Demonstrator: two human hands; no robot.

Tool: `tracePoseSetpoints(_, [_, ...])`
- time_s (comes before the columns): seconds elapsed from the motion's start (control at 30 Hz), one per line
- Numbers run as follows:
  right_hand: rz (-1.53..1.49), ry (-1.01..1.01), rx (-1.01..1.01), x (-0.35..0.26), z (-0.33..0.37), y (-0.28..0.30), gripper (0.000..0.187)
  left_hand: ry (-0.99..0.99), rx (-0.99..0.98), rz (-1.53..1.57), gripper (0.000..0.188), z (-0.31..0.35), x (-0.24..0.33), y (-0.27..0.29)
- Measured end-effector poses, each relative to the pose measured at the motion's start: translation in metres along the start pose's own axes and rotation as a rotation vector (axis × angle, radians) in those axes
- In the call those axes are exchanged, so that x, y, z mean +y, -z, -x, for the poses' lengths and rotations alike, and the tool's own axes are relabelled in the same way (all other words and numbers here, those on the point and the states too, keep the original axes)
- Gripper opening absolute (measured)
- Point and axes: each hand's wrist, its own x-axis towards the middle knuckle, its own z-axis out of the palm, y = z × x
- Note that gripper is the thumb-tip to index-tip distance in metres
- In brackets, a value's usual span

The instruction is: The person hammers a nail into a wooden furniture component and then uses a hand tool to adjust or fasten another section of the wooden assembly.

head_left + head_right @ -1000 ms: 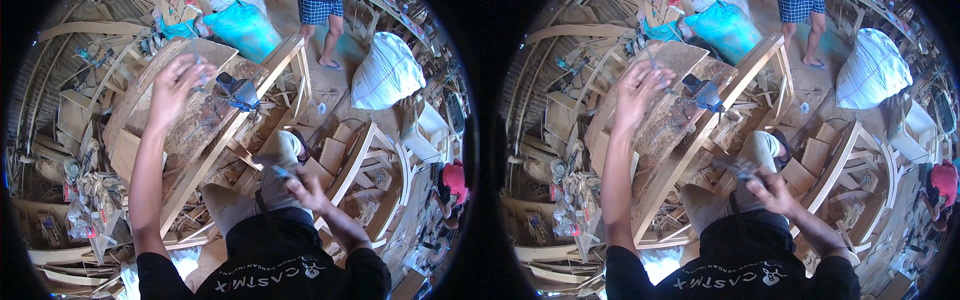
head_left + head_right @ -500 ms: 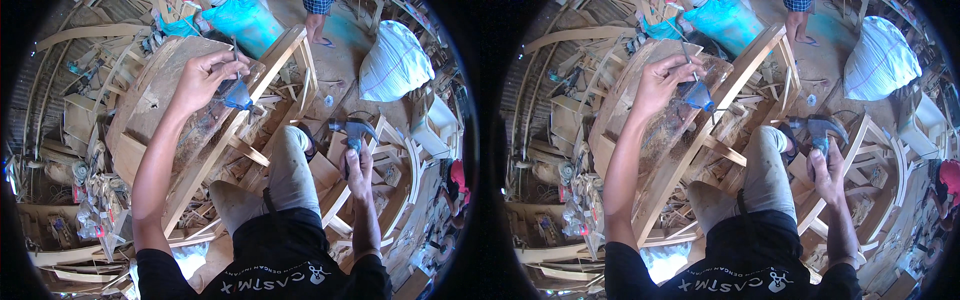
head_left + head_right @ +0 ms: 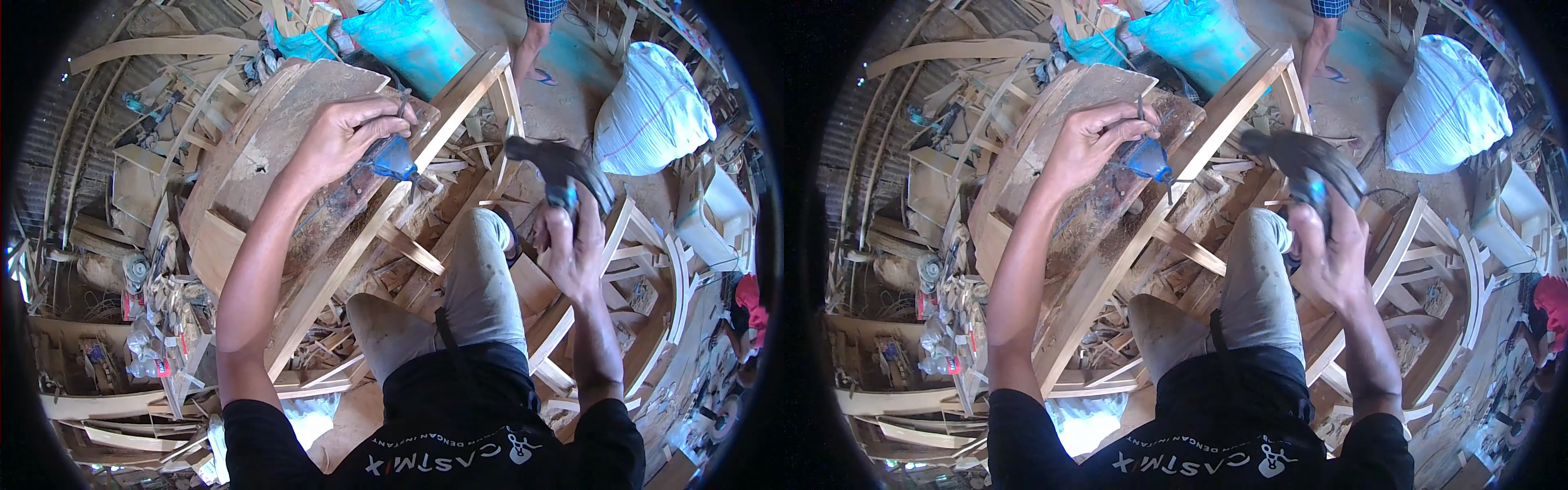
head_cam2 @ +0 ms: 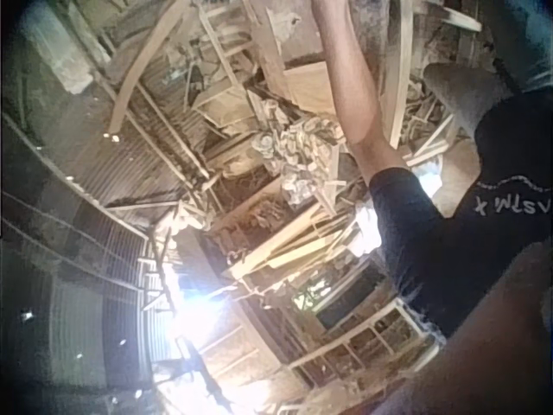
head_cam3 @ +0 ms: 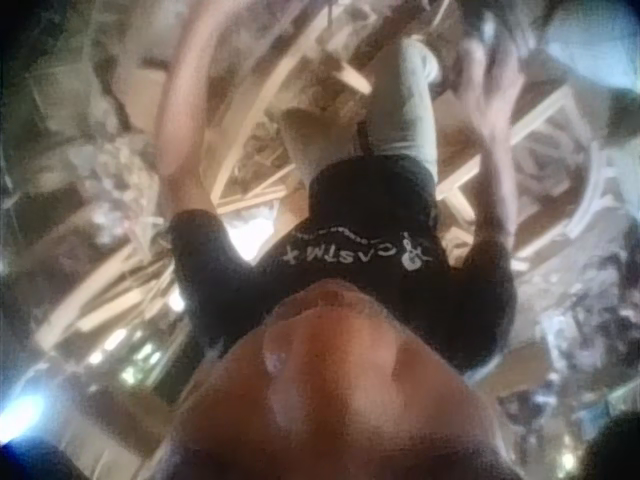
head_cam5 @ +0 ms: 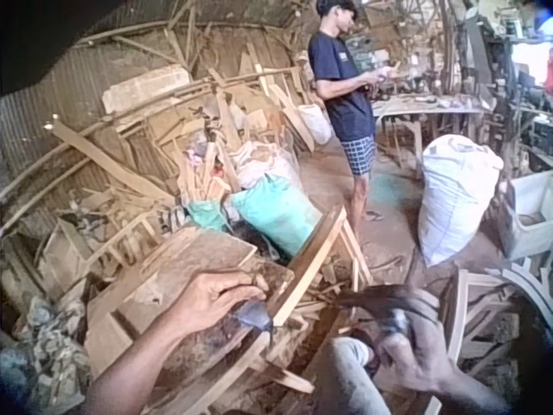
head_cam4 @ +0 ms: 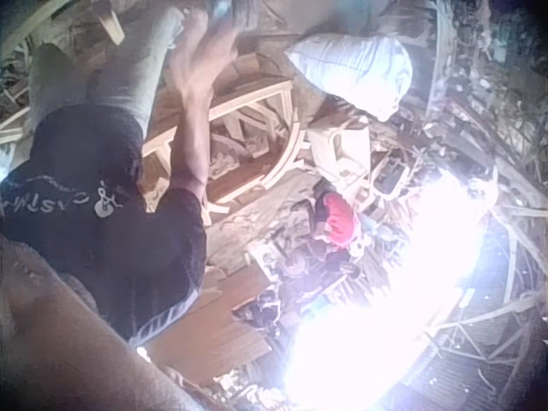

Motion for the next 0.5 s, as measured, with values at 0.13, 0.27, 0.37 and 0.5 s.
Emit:
tracePoseSetpoints(0.13, [0.215, 0.247, 0.034, -0.04, -0.027, -0.018, 0.039, -0.096, 0.007, -0.14, 0.013, 0.002, 0.003, -0.001])
tracePoseSetpoints(0.27, [0.325, 0.587, 0.106, -0.063, -0.05, -0.038, 0.043, -0.208, 0.021, -0.234, 0.012, 0.002, -0.002, -0.001])
tracePoseSetpoints(0.37, [0.367, 0.517, 0.006, -0.077, -0.061, -0.043, 0.039, -0.228, 0.03, -0.268, 0.012, 0.008, 0.002, 0.001])
tracePoseSetpoints(0.5, [0.288, 0.559, 0.108, -0.077, -0.055, -0.044, 0.037, -0.271, 0.03, -0.219, 0.012, 0.004, -0.001, -0.001])
